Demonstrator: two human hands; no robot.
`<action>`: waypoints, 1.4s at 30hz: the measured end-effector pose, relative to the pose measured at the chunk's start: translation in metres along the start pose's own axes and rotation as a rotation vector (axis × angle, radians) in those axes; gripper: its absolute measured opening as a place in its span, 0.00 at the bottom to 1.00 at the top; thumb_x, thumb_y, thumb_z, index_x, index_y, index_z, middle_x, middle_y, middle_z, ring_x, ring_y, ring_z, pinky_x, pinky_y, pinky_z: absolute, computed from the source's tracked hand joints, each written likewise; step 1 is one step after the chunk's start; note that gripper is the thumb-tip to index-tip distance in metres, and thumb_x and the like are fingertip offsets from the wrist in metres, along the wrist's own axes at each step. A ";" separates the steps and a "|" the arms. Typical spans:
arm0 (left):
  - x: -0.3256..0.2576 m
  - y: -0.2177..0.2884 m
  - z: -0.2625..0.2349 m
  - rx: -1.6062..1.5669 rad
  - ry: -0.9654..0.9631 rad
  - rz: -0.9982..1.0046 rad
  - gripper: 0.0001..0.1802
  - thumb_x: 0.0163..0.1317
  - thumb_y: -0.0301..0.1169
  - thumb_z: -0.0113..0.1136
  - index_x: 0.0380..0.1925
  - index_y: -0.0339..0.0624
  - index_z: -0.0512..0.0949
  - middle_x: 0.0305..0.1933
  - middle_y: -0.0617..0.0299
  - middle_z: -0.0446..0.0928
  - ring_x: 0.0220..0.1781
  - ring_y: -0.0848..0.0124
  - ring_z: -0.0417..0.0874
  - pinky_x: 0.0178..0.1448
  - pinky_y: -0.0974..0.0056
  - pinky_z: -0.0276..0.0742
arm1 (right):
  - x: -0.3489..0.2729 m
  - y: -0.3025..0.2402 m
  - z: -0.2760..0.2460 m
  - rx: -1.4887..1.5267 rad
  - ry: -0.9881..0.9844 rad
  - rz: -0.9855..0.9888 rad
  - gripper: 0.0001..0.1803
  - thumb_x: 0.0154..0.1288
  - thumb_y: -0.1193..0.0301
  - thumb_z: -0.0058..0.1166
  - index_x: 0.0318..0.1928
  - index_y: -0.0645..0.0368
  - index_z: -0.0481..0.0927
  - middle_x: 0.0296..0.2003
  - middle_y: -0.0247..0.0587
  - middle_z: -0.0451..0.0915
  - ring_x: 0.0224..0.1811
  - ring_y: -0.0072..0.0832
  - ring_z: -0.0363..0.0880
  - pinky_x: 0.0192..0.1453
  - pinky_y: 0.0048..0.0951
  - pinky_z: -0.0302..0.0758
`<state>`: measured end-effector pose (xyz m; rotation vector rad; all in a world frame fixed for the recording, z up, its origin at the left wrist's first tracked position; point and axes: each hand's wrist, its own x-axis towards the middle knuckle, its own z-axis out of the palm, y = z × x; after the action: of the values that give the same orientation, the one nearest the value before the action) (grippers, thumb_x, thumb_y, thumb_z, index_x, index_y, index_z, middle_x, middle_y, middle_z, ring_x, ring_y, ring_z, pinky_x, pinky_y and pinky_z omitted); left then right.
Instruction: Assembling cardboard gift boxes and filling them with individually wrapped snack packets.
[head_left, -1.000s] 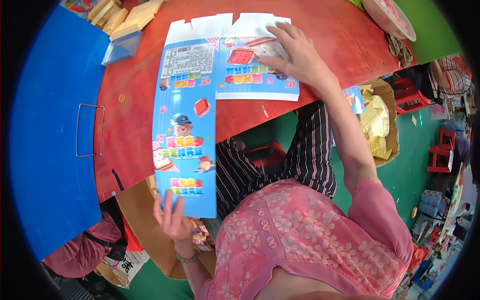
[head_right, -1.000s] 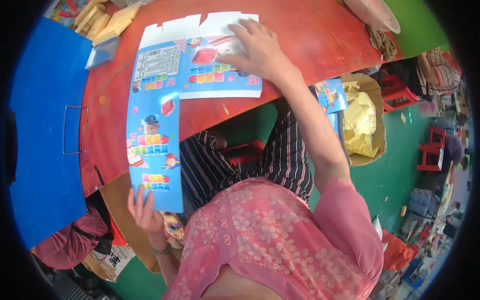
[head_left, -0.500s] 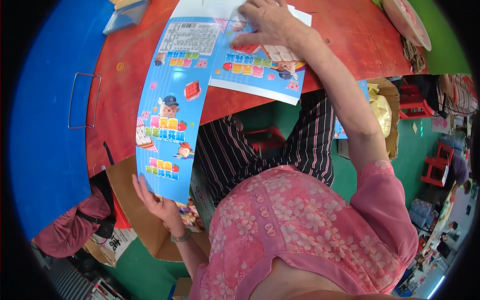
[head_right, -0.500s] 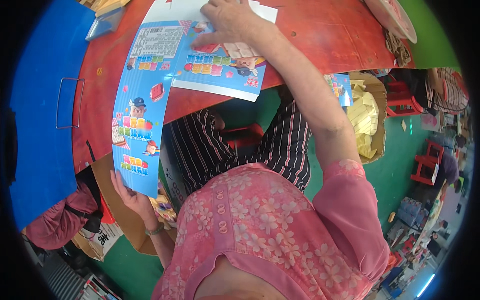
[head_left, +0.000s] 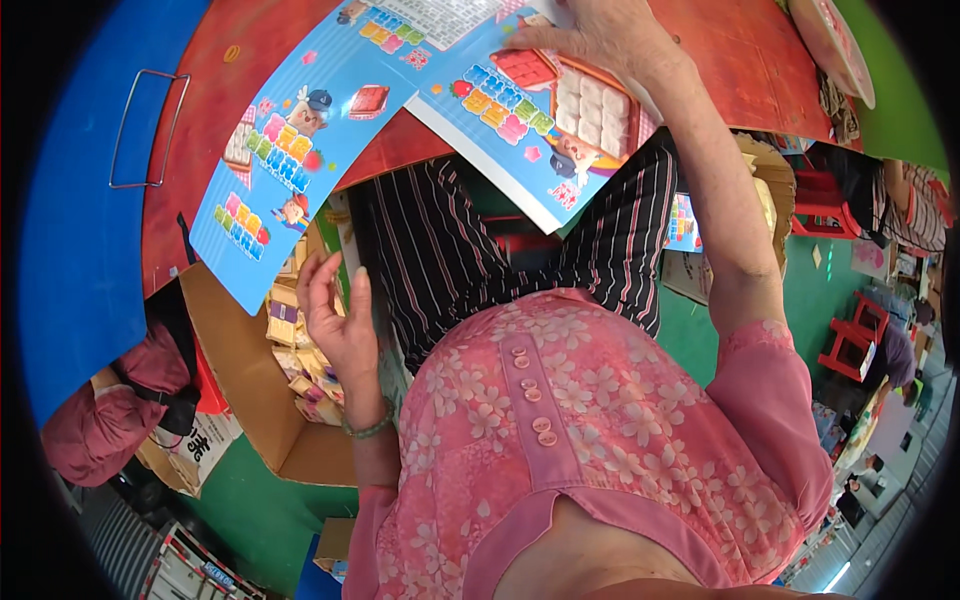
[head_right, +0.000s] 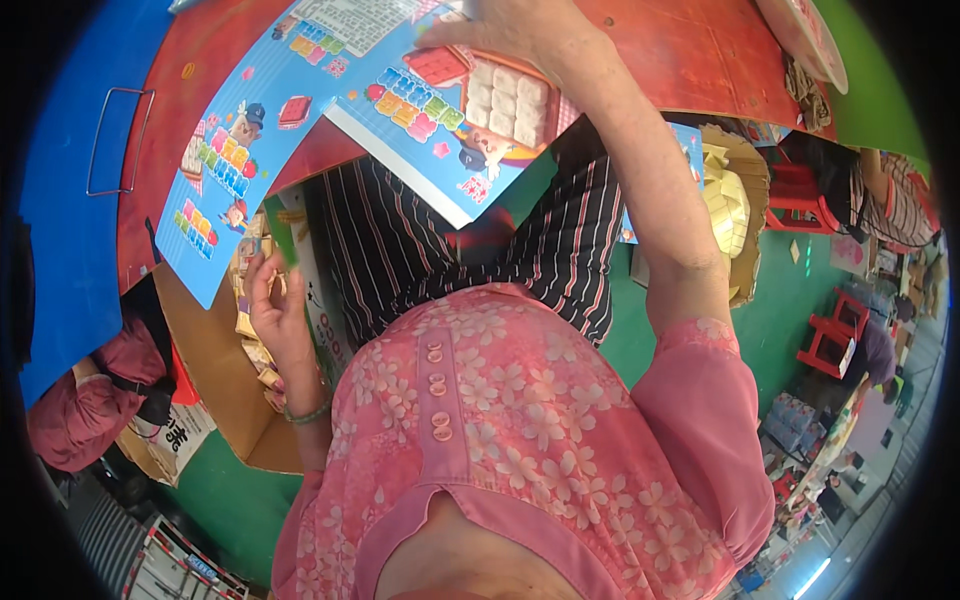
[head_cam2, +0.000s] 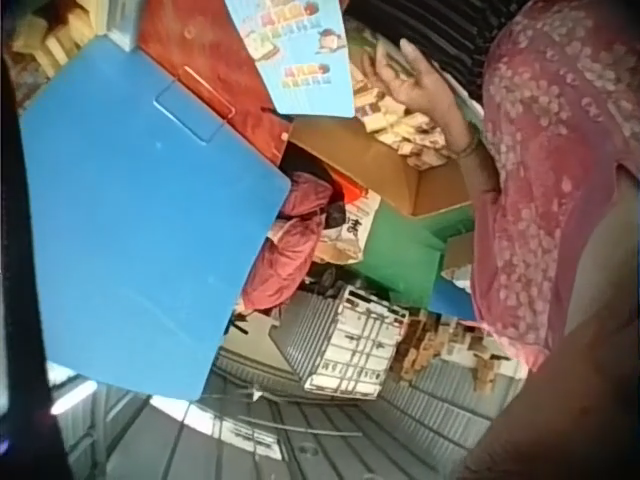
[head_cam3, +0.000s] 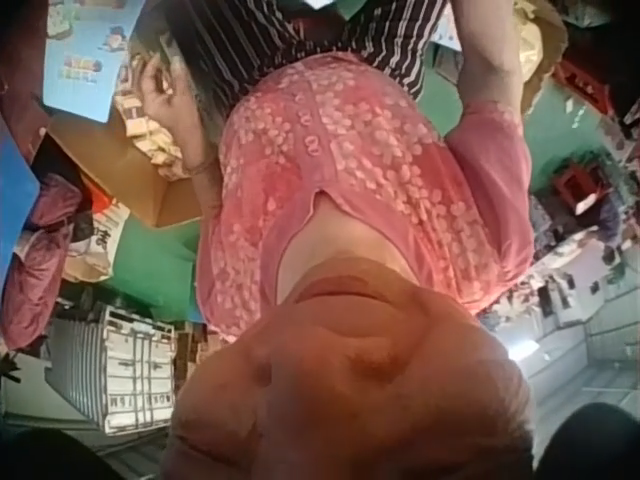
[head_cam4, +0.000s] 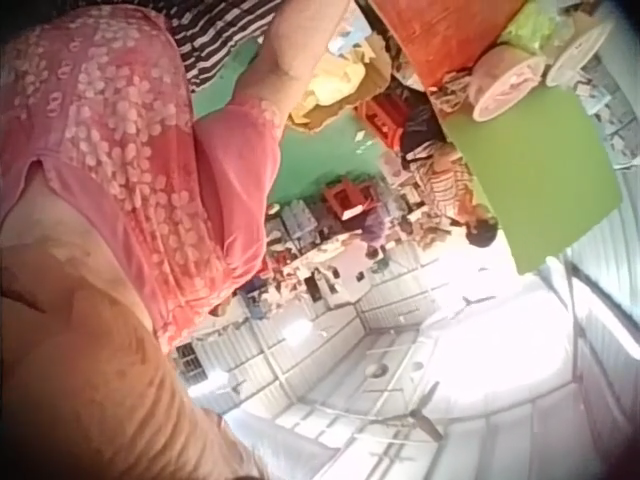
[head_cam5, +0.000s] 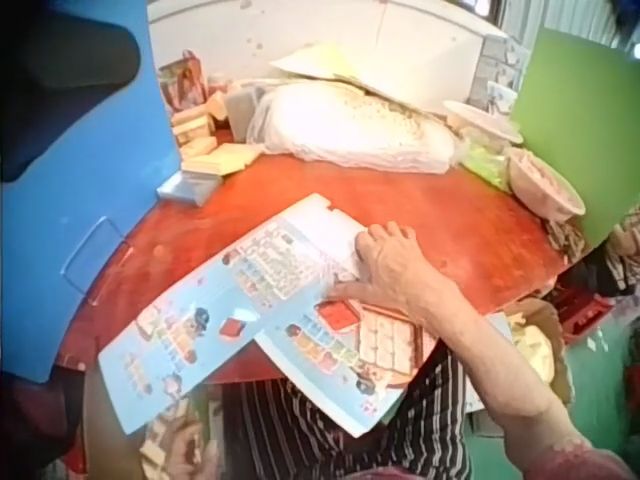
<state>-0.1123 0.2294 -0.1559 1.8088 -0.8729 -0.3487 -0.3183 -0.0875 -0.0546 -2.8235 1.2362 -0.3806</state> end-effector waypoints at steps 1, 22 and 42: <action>0.003 0.006 0.003 0.001 0.004 0.004 0.15 0.61 0.22 0.62 0.49 0.35 0.78 0.55 0.57 0.71 0.58 0.70 0.72 0.61 0.67 0.69 | -0.004 0.001 0.006 0.002 0.005 -0.003 0.40 0.49 0.40 0.64 0.42 0.69 0.74 0.45 0.57 0.74 0.53 0.50 0.69 0.59 0.49 0.64; 0.041 0.018 0.095 -1.146 -0.534 -0.556 0.10 0.66 0.31 0.60 0.40 0.35 0.81 0.39 0.59 0.83 0.39 0.72 0.84 0.45 0.63 0.83 | -0.018 -0.024 0.031 0.071 -0.017 0.111 0.36 0.52 0.45 0.64 0.43 0.67 0.73 0.44 0.56 0.74 0.53 0.50 0.69 0.58 0.51 0.65; 0.046 0.016 0.107 -1.101 -0.495 -0.407 0.08 0.67 0.33 0.60 0.35 0.39 0.79 0.34 0.63 0.82 0.34 0.77 0.82 0.42 0.71 0.78 | -0.130 -0.078 0.032 0.324 -0.054 -0.327 0.41 0.45 0.53 0.69 0.60 0.54 0.73 0.64 0.43 0.68 0.68 0.45 0.63 0.70 0.50 0.59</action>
<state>-0.1511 0.1208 -0.1782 0.8330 -0.4365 -1.2901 -0.3395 0.0578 -0.1030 -2.7220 0.6297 -0.4641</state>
